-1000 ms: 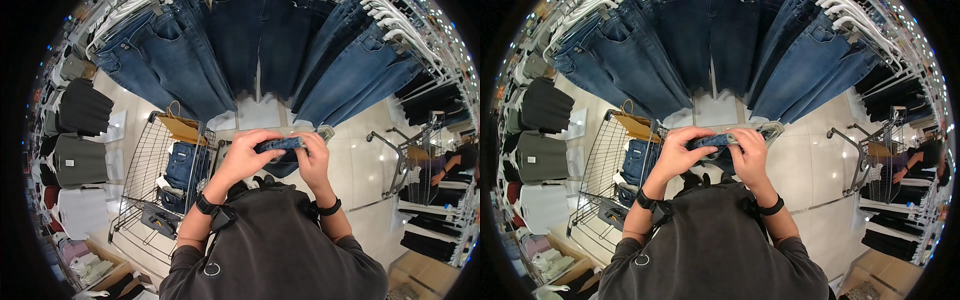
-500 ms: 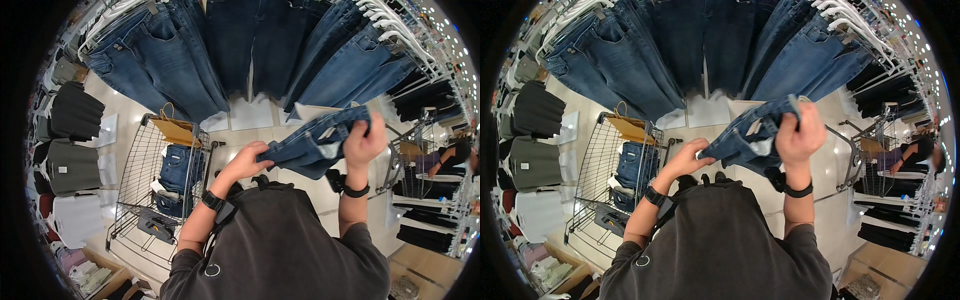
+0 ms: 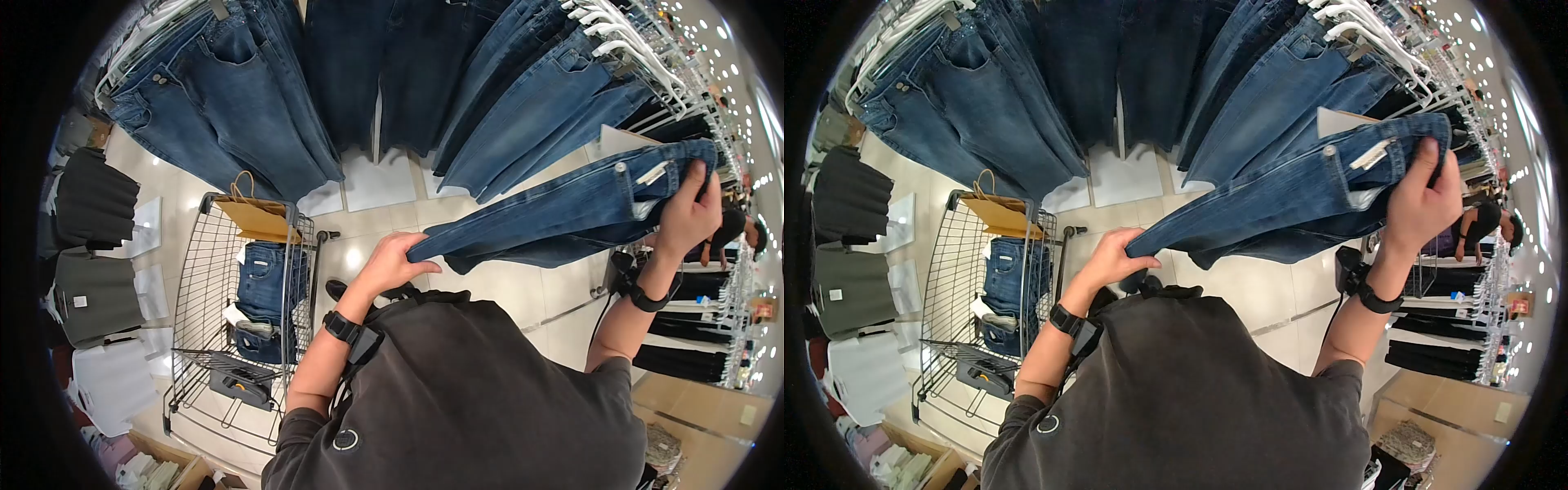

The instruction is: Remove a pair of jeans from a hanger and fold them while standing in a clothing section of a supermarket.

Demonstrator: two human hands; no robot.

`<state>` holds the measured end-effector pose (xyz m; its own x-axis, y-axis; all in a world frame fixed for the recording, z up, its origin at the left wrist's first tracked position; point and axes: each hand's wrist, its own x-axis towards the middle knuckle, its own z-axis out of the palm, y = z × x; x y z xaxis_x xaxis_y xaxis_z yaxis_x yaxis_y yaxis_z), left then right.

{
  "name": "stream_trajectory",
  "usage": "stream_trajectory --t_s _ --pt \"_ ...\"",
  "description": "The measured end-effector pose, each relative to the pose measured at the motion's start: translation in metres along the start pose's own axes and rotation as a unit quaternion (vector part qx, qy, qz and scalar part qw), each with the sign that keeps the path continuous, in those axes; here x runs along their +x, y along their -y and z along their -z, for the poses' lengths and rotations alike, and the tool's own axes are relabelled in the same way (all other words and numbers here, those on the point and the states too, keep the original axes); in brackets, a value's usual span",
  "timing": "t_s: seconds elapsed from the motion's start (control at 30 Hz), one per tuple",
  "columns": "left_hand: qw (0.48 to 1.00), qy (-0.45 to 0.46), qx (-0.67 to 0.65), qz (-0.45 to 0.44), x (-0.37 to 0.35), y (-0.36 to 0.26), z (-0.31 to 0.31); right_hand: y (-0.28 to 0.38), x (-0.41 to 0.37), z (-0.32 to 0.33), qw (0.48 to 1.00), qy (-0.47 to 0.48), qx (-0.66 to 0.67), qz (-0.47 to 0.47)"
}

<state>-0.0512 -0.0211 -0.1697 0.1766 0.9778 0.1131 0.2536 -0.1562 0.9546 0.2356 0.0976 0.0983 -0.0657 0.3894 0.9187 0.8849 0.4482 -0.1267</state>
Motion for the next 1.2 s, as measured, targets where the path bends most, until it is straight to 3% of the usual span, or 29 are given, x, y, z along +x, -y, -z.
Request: stream_trajectory --t_s 0.1,0.27,0.4,0.43,0.53,0.67,0.8,0.9,1.0,1.1,1.2 --pt "0.994 0.041 0.1 -0.006 -0.003 0.021 0.007 -0.021 0.012 0.013 0.999 -0.021 -0.035 -0.028" --pt "0.981 0.042 0.15 0.116 -0.034 0.077 0.017 -0.051 0.03 0.037 0.992 -0.06 -0.099 -0.057" --pt "0.97 -0.059 0.231 0.044 -0.064 0.116 0.02 -0.086 0.039 0.059 0.978 -0.067 -0.191 -0.047" --pt "0.966 -0.053 0.238 0.09 -0.07 0.128 0.02 -0.088 0.039 0.06 0.982 -0.082 -0.156 -0.07" --pt "0.943 -0.048 0.243 0.22 -0.084 0.15 0.022 -0.111 0.044 0.075 0.966 -0.076 -0.22 -0.109" --pt "0.948 -0.171 0.249 0.099 -0.085 0.141 0.019 -0.132 0.046 0.087 0.956 -0.092 -0.259 -0.098" --pt "0.947 -0.069 0.301 0.084 -0.086 0.139 0.031 -0.14 0.049 0.099 0.945 -0.104 -0.284 -0.121" --pt "0.945 -0.13 0.299 -0.003 -0.087 0.153 0.023 -0.137 0.05 0.101 0.946 -0.104 -0.283 -0.117" --pt "0.957 -0.036 0.261 0.122 -0.086 0.158 0.022 -0.149 0.052 0.11 0.941 -0.107 -0.303 -0.103" --pt "0.963 -0.054 0.234 0.124 -0.094 0.165 0.024 -0.155 0.053 0.118 0.942 -0.123 -0.302 -0.082" --pt "0.948 -0.075 0.294 0.098 -0.102 0.162 0.024 -0.181 0.056 0.131 0.934 -0.122 -0.323 -0.092"
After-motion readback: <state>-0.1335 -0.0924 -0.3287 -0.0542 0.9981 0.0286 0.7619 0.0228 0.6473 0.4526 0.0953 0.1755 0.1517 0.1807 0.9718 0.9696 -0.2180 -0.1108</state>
